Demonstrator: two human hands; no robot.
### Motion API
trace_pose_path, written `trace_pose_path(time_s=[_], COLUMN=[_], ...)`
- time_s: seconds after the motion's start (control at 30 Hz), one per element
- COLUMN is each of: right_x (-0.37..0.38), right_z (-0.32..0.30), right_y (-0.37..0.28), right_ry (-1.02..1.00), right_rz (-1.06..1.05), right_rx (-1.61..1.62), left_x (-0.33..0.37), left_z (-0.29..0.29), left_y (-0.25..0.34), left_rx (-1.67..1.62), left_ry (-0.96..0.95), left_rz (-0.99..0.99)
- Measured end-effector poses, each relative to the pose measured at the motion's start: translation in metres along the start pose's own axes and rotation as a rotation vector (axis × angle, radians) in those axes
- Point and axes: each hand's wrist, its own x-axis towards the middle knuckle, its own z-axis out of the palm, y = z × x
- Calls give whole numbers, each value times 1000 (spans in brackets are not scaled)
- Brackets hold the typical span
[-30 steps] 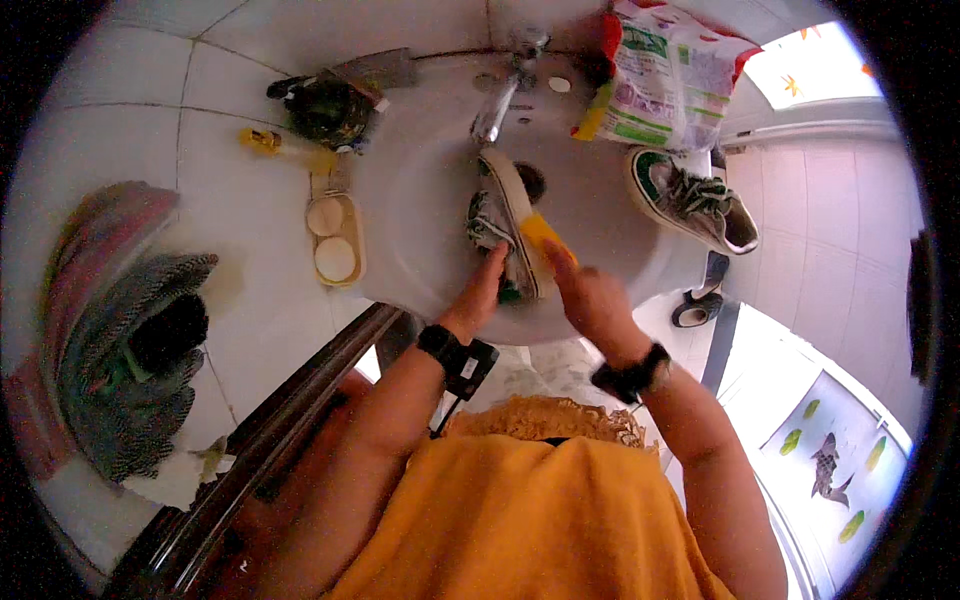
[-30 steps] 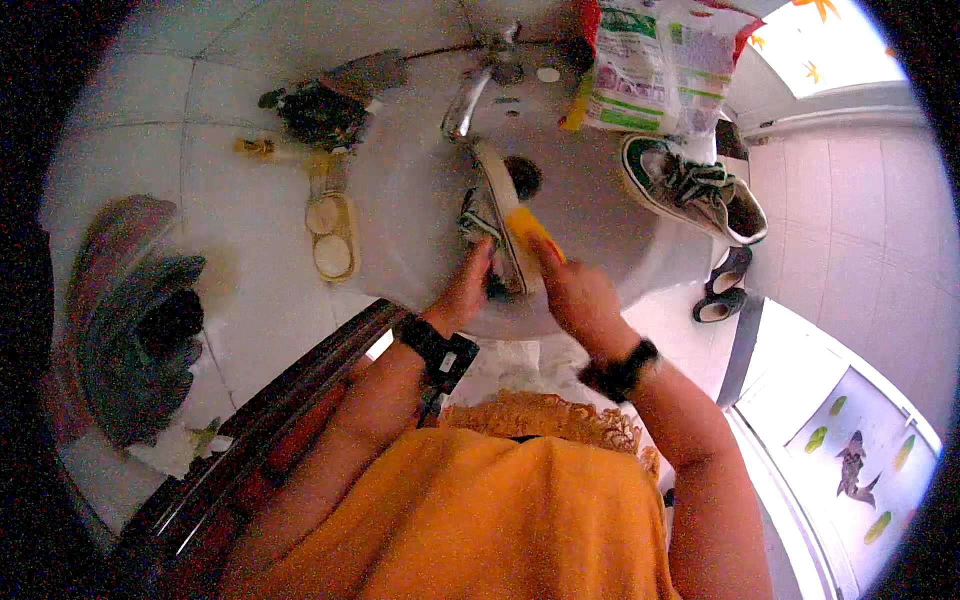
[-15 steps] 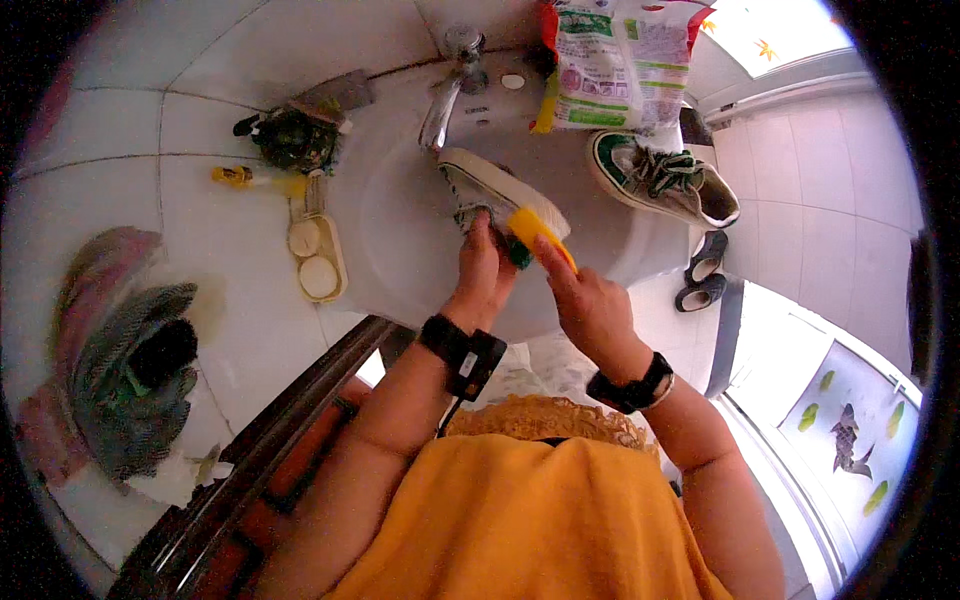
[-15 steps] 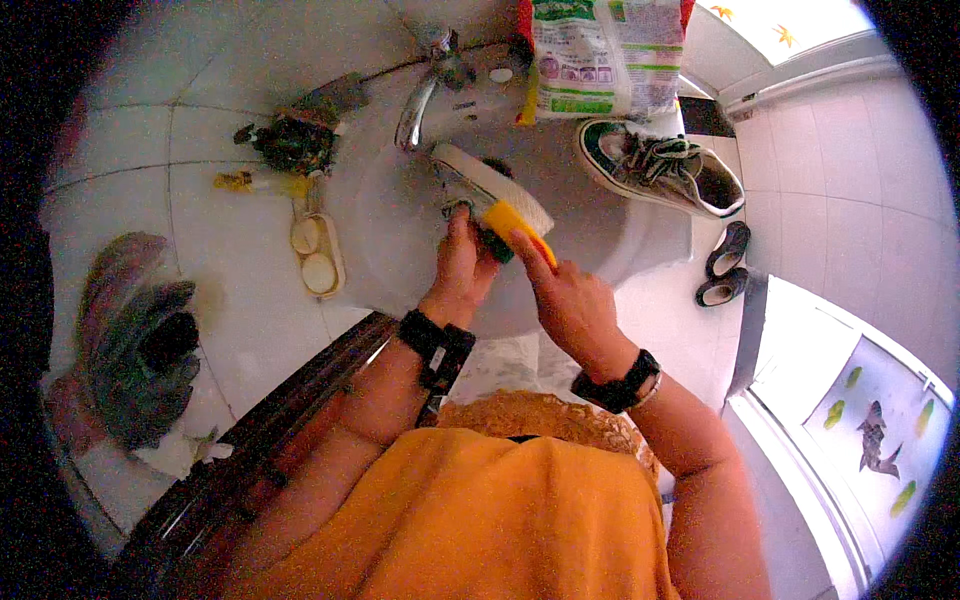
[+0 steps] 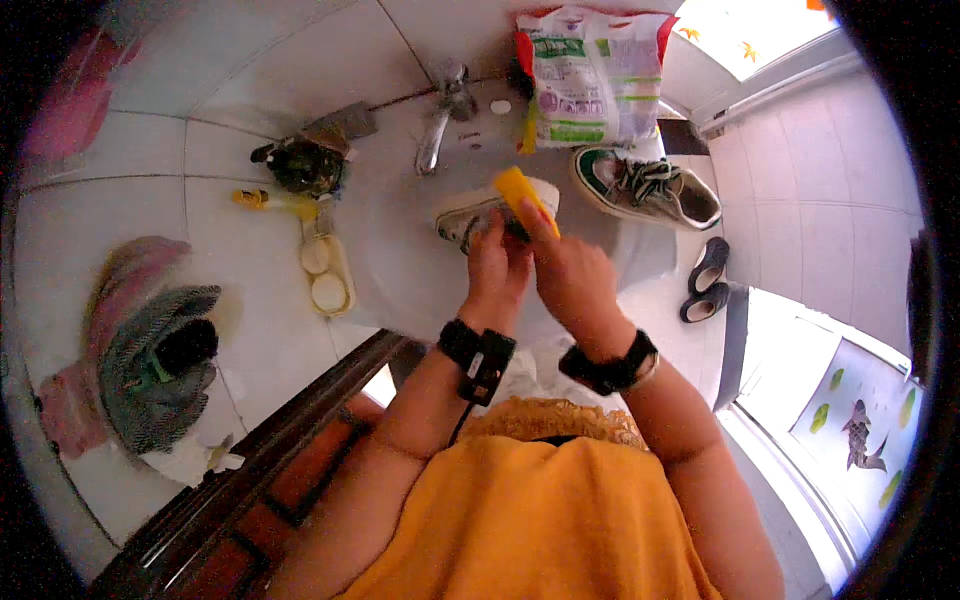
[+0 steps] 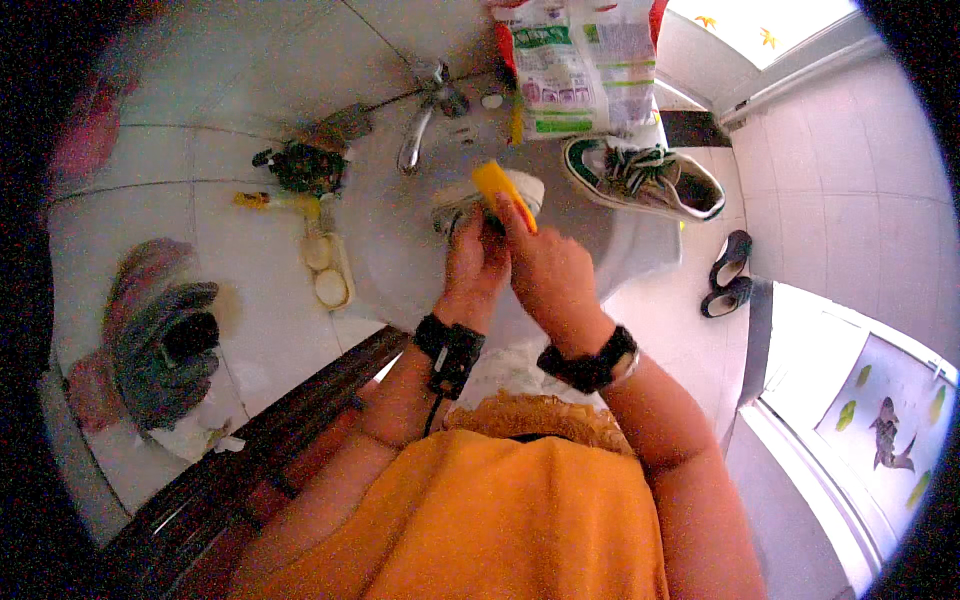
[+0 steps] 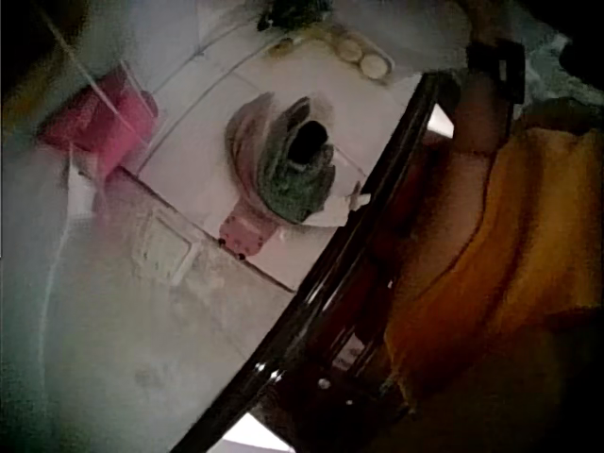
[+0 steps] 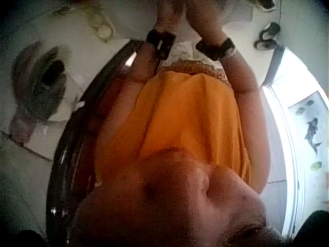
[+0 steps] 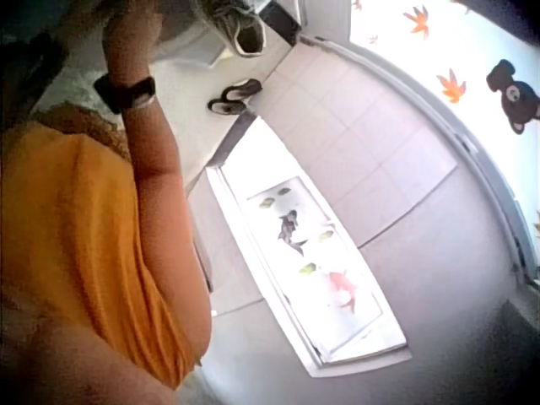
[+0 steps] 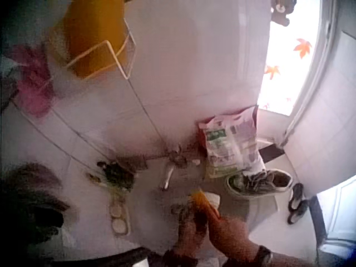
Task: The person cleans a pair of shoes in a sink by hand with a yellow brush, scrubbing the white canvas and the brown soles.
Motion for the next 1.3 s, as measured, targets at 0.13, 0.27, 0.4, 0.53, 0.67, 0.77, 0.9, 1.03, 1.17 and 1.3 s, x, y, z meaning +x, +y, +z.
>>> trace_pose_path(time_s=[0.13, 0.27, 0.4, 0.53, 0.67, 0.77, 0.9, 1.03, 1.17, 1.3], right_x=[-29, 5, -1, -24, 21, 20, -8, 25, -6, -2], right_z=[3, -3, -1, 4, 8, 18, 19, -7, -5, -10], right_y=[-1, 6, -5, -4, -1, -7, -11, -8, -10, -9], right_ry=[-211, -47, -8, -72, 137, 197, 27, 71, -51, -11], right_rz=[-7, 18, 1, -28, 1, -2, -46, 42, 15, 8], right_rx=[-34, -18, -21, 51, 113, 289, 151, 119, 30, -1], left_x=[-1, -4, -3, -4, -8, -6, -13, -13, -13, -17], left_z=[-5, 6, 4, -3, 4, 2, -5, -7, 1, 3], left_y=[-6, -8, 10, 21, 19, 25, 24, 7, 11, 7], left_rx=[-22, -92, -182, -340, -448, -309, -95, -12, -140, -57], left_ry=[198, 40, 17, 185, 125, 18, -47, -74, -54, -74], left_rz=[-107, -14, -101, -57, -118, -37, -42, -31, -21, 13])
